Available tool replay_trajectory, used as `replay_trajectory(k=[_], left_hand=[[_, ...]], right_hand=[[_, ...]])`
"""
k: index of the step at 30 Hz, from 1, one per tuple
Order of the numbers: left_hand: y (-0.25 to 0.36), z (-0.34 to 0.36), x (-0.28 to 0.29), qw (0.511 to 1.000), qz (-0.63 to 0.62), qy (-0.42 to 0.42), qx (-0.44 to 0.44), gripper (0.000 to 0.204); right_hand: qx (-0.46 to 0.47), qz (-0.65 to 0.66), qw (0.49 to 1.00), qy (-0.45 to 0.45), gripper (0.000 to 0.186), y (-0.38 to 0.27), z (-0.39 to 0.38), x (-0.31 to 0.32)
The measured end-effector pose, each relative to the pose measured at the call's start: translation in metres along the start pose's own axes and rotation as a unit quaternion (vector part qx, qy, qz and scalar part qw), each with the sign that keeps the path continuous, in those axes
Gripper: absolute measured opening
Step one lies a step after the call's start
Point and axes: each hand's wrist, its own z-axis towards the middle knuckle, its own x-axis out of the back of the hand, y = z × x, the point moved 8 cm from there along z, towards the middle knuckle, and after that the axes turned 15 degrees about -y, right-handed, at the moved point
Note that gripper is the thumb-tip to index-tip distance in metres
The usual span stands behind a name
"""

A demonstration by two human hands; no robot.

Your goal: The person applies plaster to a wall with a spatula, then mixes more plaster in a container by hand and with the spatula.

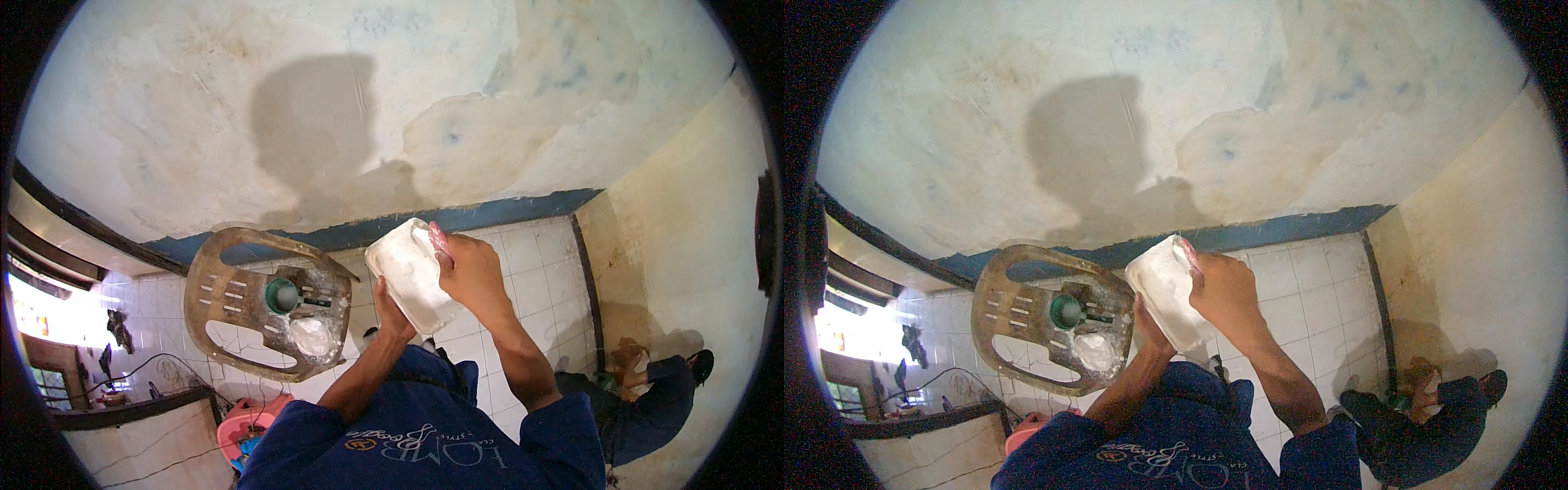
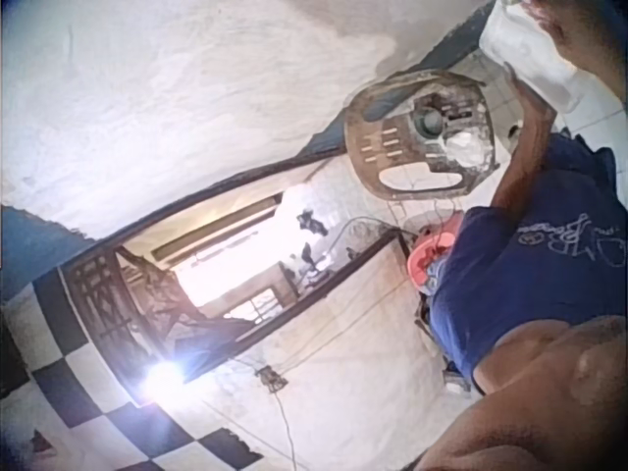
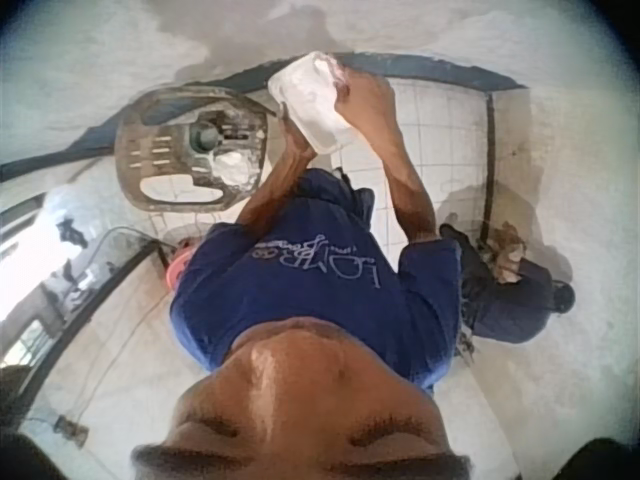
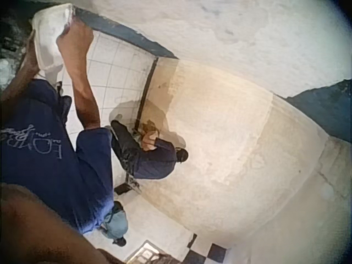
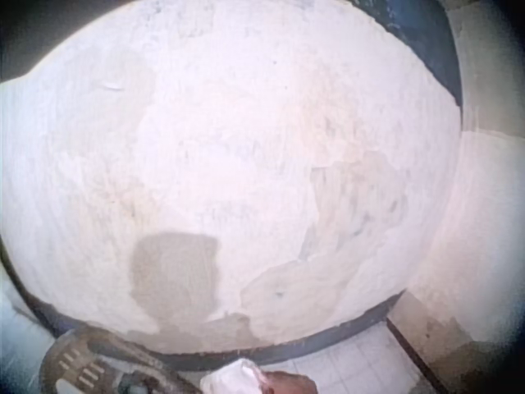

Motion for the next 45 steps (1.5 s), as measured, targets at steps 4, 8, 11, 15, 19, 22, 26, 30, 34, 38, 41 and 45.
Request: replay_trajectory(k=[4,8,11,15,19,22,26,30,34,38,41,45], left_hand=[[0.000,0.001,0.005,1.000,0.012,0.007,-0.010,0.085],[0.003,0.002,0.009,0.999,0.021,0.004,-0.027,0.083],[0.005,0.002,0.005,1.000,0.008,-0.010,-0.029,0.081],[0.011,0.000,-0.001,0.999,0.018,0.005,-0.029,0.081],[0.016,0.000,0.000,0.999,0.028,0.014,-0.040,0.082],[0.019,0.000,-0.001,0.999,0.016,0.001,-0.041,0.082],[0.018,0.000,0.002,0.999,0.000,-0.002,-0.037,0.085],[0.020,0.001,0.001,1.000,0.017,-0.006,-0.024,0.087],[0.016,0.004,0.007,1.000,0.006,0.003,-0.019,0.088],[0.015,0.004,0.010,1.000,-0.002,0.002,-0.024,0.088],[0.018,0.006,0.003,0.999,0.027,0.000,-0.037,0.085],[0.018,0.005,-0.001,0.999,0.030,0.004,-0.027,0.088]], right_hand=[[-0.005,-0.041,0.999,-0.028,0.009,-0.004,-0.001,-0.018],[0.023,0.006,0.999,-0.035,0.009,-0.015,-0.003,-0.022],[0.039,0.016,0.998,-0.044,0.009,-0.017,-0.001,-0.028],[0.051,0.071,0.995,-0.052,0.010,-0.009,0.006,-0.034],[0.068,0.146,0.986,-0.046,0.011,-0.009,0.007,-0.025],[0.056,0.237,0.968,-0.062,0.012,-0.011,0.006,-0.018],[0.073,0.092,0.992,-0.042,0.013,0.001,0.013,-0.030],[0.068,0.154,0.985,-0.035,0.011,0.014,0.015,-0.025],[0.095,0.128,0.986,-0.049,0.013,0.013,0.018,-0.032],[0.056,0.150,0.986,-0.052,0.011,0.015,0.019,-0.031],[0.084,0.149,0.983,-0.065,0.012,0.009,0.019,-0.038],[0.044,0.114,0.992,-0.044,0.014,0.021,0.022,-0.030]])
